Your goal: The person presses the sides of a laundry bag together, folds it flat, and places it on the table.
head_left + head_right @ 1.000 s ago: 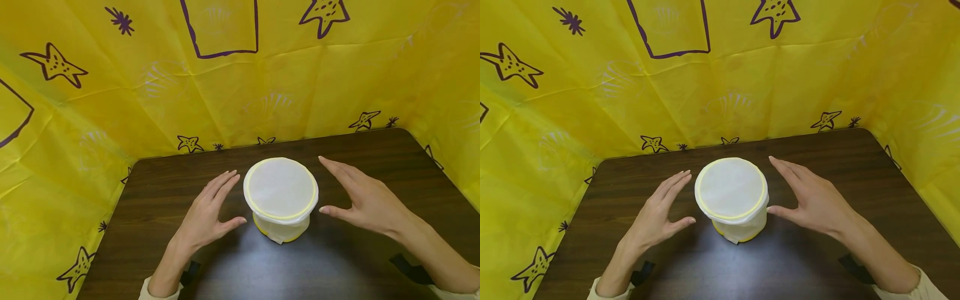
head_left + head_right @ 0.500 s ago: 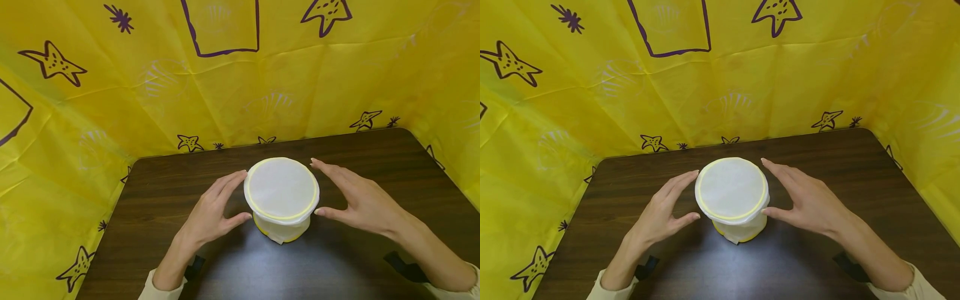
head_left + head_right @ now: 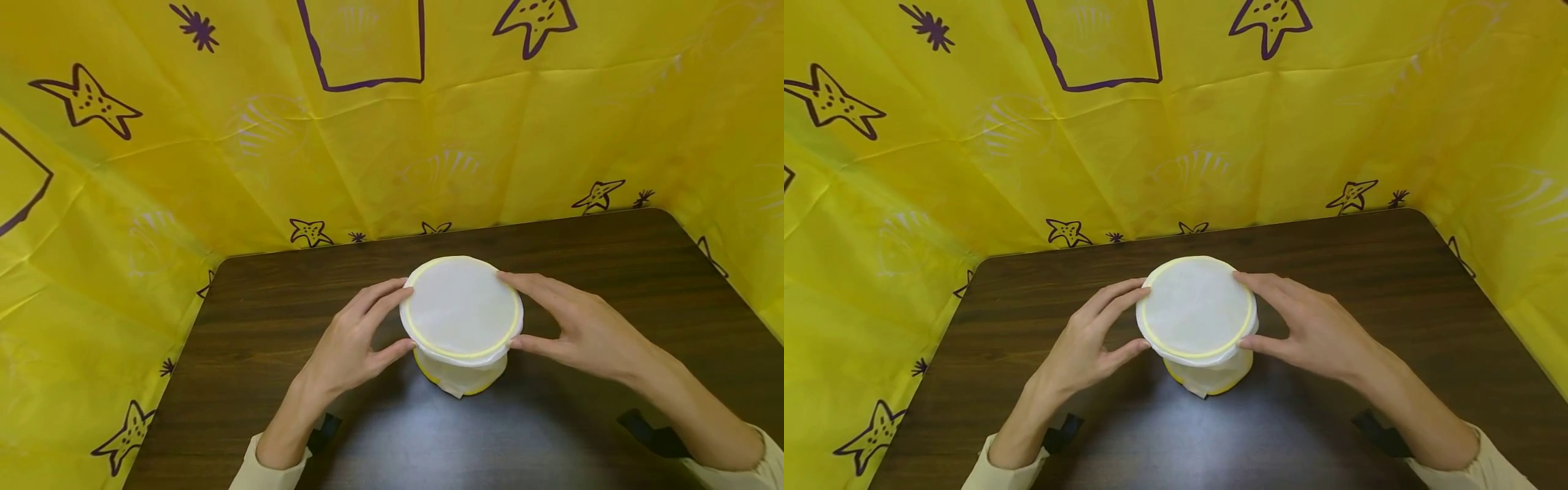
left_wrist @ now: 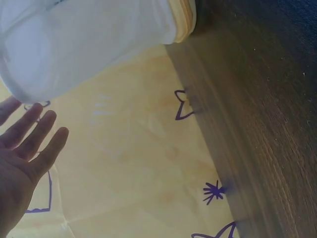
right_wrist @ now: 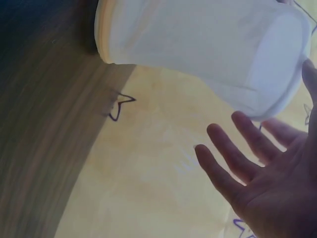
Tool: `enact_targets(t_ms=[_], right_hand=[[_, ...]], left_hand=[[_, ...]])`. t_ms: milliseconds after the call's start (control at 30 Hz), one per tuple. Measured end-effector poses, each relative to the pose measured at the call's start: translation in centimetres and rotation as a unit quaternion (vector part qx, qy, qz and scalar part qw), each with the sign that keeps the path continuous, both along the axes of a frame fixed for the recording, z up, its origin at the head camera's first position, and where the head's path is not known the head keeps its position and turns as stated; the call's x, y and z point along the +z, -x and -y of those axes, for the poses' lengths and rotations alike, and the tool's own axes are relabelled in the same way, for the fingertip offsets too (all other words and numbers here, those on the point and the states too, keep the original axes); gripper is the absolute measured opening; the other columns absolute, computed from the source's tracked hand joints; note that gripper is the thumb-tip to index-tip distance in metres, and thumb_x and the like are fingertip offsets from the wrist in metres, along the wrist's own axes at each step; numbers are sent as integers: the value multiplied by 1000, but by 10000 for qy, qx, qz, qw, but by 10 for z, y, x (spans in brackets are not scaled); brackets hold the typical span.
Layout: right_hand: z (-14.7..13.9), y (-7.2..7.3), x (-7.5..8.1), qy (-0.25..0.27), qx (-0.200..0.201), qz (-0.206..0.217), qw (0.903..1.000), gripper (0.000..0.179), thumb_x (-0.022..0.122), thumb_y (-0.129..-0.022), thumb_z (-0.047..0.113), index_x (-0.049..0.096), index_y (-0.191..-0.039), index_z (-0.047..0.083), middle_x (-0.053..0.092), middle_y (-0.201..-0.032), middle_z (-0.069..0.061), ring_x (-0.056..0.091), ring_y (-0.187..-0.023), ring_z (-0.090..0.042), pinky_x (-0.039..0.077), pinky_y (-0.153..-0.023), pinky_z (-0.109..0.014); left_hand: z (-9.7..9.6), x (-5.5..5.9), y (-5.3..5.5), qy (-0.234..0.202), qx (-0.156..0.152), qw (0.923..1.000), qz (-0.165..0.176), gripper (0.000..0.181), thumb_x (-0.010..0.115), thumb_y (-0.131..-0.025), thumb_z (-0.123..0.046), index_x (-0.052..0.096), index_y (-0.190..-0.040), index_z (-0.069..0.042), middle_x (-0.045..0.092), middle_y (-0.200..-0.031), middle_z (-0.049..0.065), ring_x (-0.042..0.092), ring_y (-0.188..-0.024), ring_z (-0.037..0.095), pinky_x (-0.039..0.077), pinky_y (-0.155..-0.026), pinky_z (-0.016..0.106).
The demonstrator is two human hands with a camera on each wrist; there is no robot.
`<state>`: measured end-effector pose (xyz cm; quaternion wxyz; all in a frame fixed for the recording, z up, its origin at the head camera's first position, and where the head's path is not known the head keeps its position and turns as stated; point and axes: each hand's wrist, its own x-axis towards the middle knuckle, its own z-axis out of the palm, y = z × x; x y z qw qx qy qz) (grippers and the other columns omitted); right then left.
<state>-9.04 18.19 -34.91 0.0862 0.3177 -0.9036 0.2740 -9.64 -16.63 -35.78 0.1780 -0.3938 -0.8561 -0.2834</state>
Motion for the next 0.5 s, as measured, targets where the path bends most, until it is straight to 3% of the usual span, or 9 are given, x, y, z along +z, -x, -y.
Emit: enact_targets(t_ms=[500], right_hand=[[0, 7, -5, 54, 192, -180, 9996, 91, 88, -71, 42, 45, -149, 25, 52, -144, 8, 54, -127, -14, 50, -97, -39]], left_hand=[[-5, -1, 1, -293, -91, 9992, 261, 65, 76, -87, -42, 56, -139, -9, 53, -142, 6, 53, -128, 20, 44, -106, 32]])
